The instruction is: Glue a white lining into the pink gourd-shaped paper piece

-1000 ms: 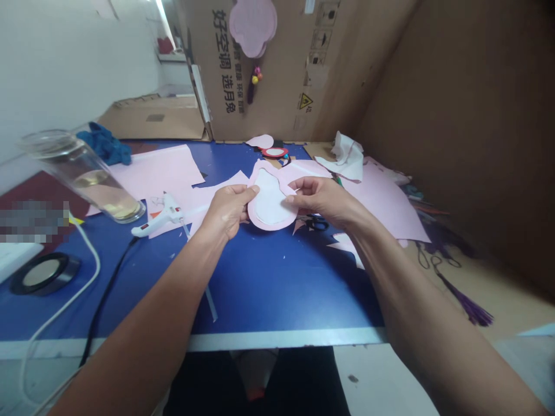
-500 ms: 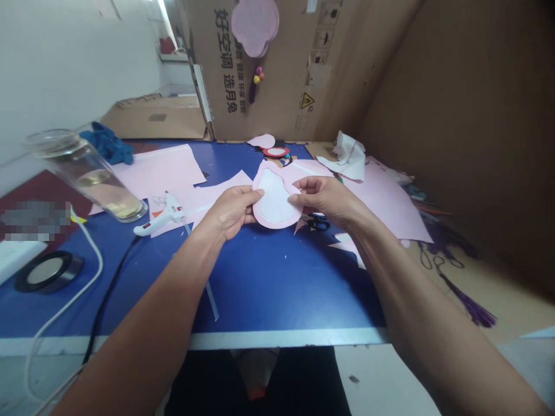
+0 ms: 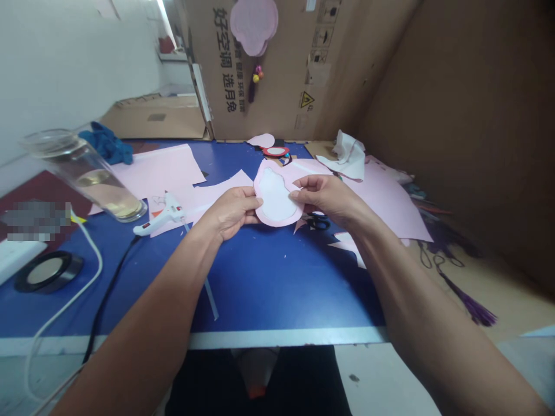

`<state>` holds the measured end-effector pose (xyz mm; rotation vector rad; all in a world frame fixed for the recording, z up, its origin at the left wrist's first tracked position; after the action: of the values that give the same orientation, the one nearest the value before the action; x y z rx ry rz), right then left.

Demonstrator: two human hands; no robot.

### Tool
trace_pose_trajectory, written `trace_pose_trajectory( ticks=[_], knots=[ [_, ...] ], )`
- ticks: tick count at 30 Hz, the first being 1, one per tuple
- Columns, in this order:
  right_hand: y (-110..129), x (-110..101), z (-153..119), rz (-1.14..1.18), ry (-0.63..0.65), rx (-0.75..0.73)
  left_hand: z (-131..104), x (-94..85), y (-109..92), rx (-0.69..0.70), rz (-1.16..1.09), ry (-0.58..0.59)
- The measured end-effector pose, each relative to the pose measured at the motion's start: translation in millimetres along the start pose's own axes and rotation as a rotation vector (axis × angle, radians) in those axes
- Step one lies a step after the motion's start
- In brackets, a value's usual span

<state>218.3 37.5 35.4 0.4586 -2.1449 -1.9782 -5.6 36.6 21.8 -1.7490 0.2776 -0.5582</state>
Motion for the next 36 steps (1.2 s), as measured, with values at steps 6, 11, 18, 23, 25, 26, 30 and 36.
trace_pose_trajectory(
  ticks=[6, 11, 18, 23, 25, 26, 30, 36],
  knots=[
    [-2.2, -1.9, 1.5, -0.031, 0.026, -0.011, 0.5, -0.9, 0.9, -0.003, -0.005, -0.008],
    [-4.1, -3.3, 2.6, -0.019, 0.002, -0.024, 1.2, -0.7, 2.0, -0.001, -0.001, -0.018],
    [-3.7, -2.0, 2.1, -0.010, 0.023, -0.033, 1.3, 2.1, 1.6, 0.005, -0.021, -0.054],
    [-3.1, -2.1, 3.7, 0.007, -0.013, -0.038, 2.5, -2.0, 1.5, 0.020, -0.035, -0.134],
    [-3.5, -2.7, 4.1, 0.022, -0.038, -0.025, 3.0, -3.3, 0.8, 0.026, -0.036, -0.151],
    [-3.6, -2.7, 4.0, 0.029, -0.043, -0.020, 3.0, -3.5, 0.2, 0.029, -0.038, -0.162],
    [-2.4, -1.0, 2.6, 0.016, -0.007, -0.023, 2.1, -1.9, -2.8, 0.050, -0.072, -0.216],
    [-2.6, -1.5, 3.1, 0.002, -0.016, -0.011, 1.6, 0.5, -3.8, 0.043, -0.066, -0.216]
  ],
)
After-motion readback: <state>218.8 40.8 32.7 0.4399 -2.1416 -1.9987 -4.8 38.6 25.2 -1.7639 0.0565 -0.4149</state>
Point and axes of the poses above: each hand's wrist, its own z-axis towards the middle knuckle, its own x-axis out of the palm, y = z × x, the point moved 3 cm from there along z, towards the middle knuckle, and after that the axes turned 12 degrees about y, right-handed, at the moved point
